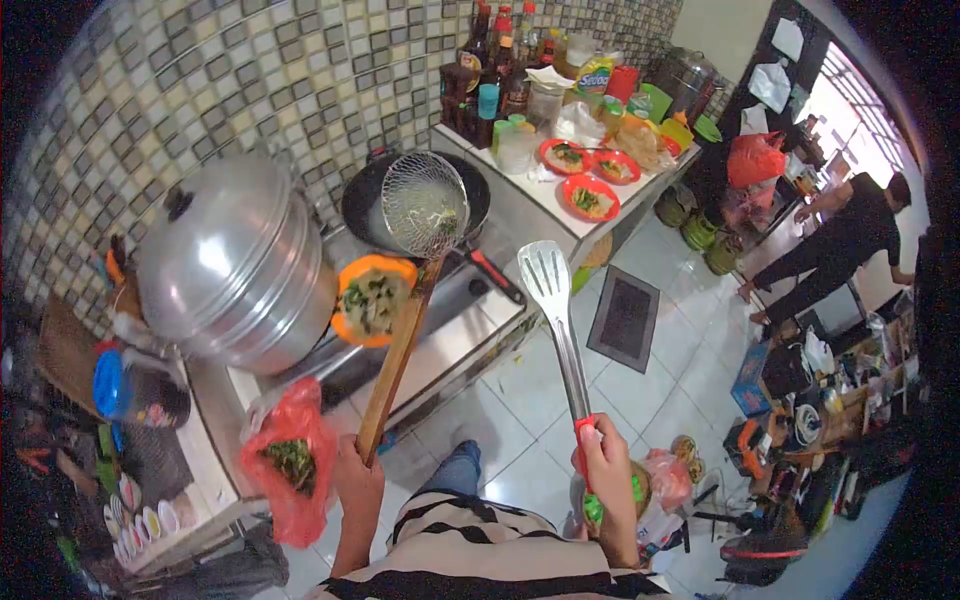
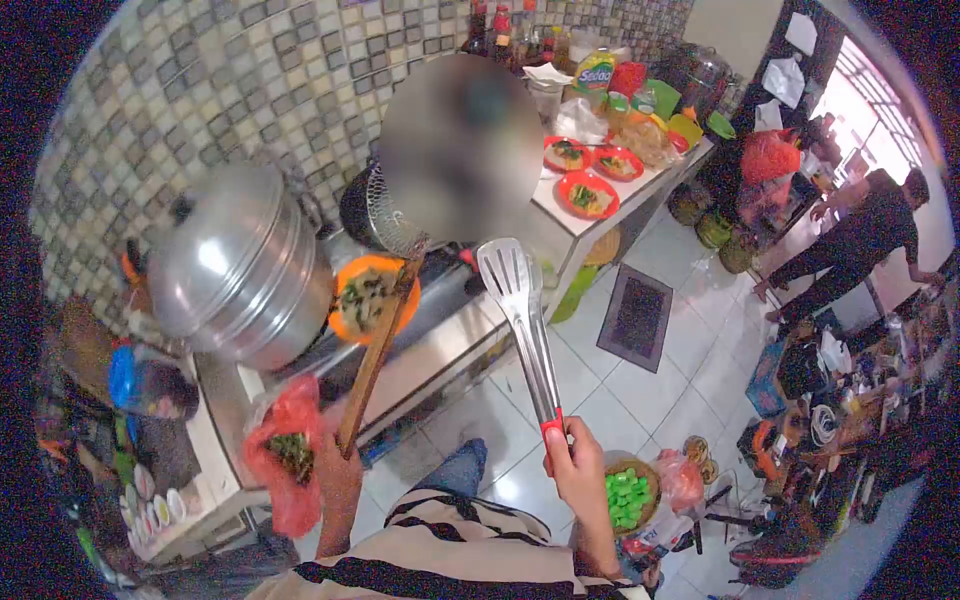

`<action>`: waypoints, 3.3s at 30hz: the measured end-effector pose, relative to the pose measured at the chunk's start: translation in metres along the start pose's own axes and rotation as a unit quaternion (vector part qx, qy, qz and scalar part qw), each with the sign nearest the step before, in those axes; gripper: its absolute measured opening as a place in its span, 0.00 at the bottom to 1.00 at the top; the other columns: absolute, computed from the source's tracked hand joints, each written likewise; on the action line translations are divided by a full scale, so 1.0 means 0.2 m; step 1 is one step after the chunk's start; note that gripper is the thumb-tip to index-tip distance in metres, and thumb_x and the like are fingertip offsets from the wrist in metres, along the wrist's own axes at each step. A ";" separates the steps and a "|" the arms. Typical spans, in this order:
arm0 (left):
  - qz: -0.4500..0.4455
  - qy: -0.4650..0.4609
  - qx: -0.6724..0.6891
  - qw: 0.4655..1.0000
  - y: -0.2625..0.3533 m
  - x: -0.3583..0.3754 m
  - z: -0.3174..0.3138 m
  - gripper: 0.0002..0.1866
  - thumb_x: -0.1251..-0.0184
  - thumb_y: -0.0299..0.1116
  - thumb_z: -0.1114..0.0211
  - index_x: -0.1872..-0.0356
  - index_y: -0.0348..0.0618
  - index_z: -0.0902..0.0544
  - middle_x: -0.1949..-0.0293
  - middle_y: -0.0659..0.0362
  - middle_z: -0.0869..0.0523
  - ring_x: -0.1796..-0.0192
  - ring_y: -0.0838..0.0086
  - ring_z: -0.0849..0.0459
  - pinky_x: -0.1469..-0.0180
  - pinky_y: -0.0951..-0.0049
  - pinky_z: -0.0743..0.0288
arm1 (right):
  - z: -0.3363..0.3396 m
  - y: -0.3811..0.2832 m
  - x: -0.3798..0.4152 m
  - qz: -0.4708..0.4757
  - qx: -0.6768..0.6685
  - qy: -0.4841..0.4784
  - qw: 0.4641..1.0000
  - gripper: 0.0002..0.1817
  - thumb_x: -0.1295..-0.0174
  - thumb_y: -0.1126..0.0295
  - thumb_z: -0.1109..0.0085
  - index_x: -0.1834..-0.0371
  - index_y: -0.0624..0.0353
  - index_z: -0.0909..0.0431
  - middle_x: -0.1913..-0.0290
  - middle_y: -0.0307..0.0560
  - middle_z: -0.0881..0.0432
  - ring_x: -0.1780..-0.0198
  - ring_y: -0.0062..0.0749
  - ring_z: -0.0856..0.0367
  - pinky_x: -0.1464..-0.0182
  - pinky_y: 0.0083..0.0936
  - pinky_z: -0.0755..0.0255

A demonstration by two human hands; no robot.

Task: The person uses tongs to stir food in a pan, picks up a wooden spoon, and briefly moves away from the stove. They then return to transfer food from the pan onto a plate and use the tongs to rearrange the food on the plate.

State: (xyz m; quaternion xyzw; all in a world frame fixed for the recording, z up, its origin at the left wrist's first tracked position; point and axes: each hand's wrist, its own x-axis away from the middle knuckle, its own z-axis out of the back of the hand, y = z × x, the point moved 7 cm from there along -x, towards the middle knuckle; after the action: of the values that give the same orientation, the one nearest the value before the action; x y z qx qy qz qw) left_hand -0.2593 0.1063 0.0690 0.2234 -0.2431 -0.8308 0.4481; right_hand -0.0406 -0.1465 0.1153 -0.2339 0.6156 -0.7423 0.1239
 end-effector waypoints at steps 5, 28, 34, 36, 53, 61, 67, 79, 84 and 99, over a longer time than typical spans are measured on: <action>0.075 -0.042 0.018 0.996 0.19 -0.45 -0.19 0.12 0.51 0.22 0.42 0.64 0.36 0.30 0.72 0.43 0.23 0.66 0.48 0.23 0.64 0.55 0.31 | 0.00 -0.09 -0.54 -0.014 -0.017 -0.017 1.000 0.12 0.36 0.63 0.53 0.67 0.61 0.32 0.85 0.34 0.35 0.87 0.14 0.37 0.86 0.14 0.44; 0.338 0.103 0.204 0.913 0.71 -0.84 -0.92 0.05 0.41 0.26 0.44 0.70 0.35 0.30 0.84 0.61 0.30 0.88 0.80 0.30 0.88 0.78 0.32 | 0.45 -0.23 -2.16 -0.051 0.039 -0.126 0.990 0.16 0.35 0.59 0.55 0.65 0.65 0.29 0.80 0.41 0.26 0.83 0.18 0.29 0.83 0.17 0.35; 0.349 0.162 0.188 0.904 0.76 -0.79 -0.97 0.05 0.42 0.25 0.43 0.71 0.35 0.30 0.85 0.61 0.30 0.88 0.81 0.31 0.89 0.78 0.34 | 0.21 -0.20 -2.30 -0.090 0.026 -0.265 0.960 0.16 0.35 0.59 0.56 0.63 0.63 0.29 0.80 0.42 0.27 0.85 0.20 0.29 0.84 0.18 0.35; 0.368 0.176 0.188 0.893 0.80 -0.79 -0.95 0.05 0.42 0.25 0.43 0.70 0.34 0.29 0.85 0.61 0.30 0.88 0.81 0.31 0.89 0.78 0.35 | 0.07 -0.25 -2.33 -0.057 0.107 -0.311 0.942 0.16 0.36 0.58 0.54 0.65 0.63 0.29 0.81 0.41 0.27 0.84 0.18 0.29 0.84 0.17 0.36; 0.359 0.228 0.155 0.891 0.73 -0.75 -0.84 0.06 0.41 0.27 0.43 0.71 0.35 0.28 0.87 0.62 0.31 0.87 0.81 0.31 0.86 0.77 0.37 | -0.81 -0.25 -2.55 0.255 0.482 -0.315 0.777 0.25 0.44 0.48 0.51 0.66 0.64 0.25 0.68 0.59 0.21 0.64 0.50 0.20 0.64 0.43 0.27; 0.367 0.221 0.154 0.890 0.72 -0.76 -0.76 0.05 0.42 0.26 0.43 0.71 0.35 0.28 0.87 0.62 0.31 0.87 0.80 0.31 0.85 0.77 0.37 | -0.97 -0.23 -2.40 0.307 0.468 -0.366 0.744 0.27 0.46 0.45 0.49 0.65 0.64 0.27 0.73 0.58 0.22 0.68 0.53 0.21 0.66 0.42 0.26; 0.357 0.214 0.110 0.903 0.69 -0.75 -0.77 0.06 0.41 0.27 0.43 0.72 0.35 0.28 0.88 0.59 0.30 0.88 0.78 0.31 0.84 0.75 0.38 | -0.84 -0.29 -2.35 0.318 0.468 -0.408 0.716 0.27 0.46 0.46 0.49 0.67 0.65 0.27 0.74 0.57 0.22 0.69 0.53 0.21 0.66 0.43 0.27; 0.339 0.182 0.088 0.919 0.70 -0.84 -0.80 0.12 0.45 0.32 0.36 0.73 0.33 0.27 0.84 0.52 0.25 0.81 0.72 0.25 0.76 0.71 0.31 | -0.32 -0.35 -2.45 0.226 0.334 -0.289 0.868 0.25 0.45 0.48 0.47 0.76 0.65 0.27 0.83 0.53 0.24 0.83 0.37 0.22 0.79 0.31 0.30; 0.261 0.216 -0.016 0.941 0.70 -0.99 -0.76 0.15 0.45 0.37 0.36 0.72 0.32 0.27 0.82 0.46 0.23 0.77 0.55 0.21 0.76 0.63 0.31 | -0.22 -0.28 -2.38 0.023 0.288 -0.324 0.901 0.28 0.45 0.46 0.48 0.74 0.68 0.28 0.79 0.57 0.23 0.72 0.50 0.22 0.69 0.41 0.31; 0.136 0.289 -0.189 0.929 0.45 -1.31 -0.76 0.19 0.43 0.43 0.39 0.68 0.34 0.28 0.80 0.43 0.23 0.76 0.49 0.21 0.75 0.58 0.29 | -0.20 -0.16 -2.28 0.078 0.261 -0.328 0.904 0.28 0.46 0.44 0.48 0.72 0.65 0.28 0.80 0.52 0.24 0.75 0.42 0.22 0.70 0.35 0.32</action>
State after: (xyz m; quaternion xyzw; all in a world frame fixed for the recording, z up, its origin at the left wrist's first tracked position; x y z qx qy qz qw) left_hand 0.0188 0.2551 0.0442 0.3293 0.0306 -0.6923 0.6413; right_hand 0.3346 0.1098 0.0529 -0.3746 0.3405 -0.7458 0.4330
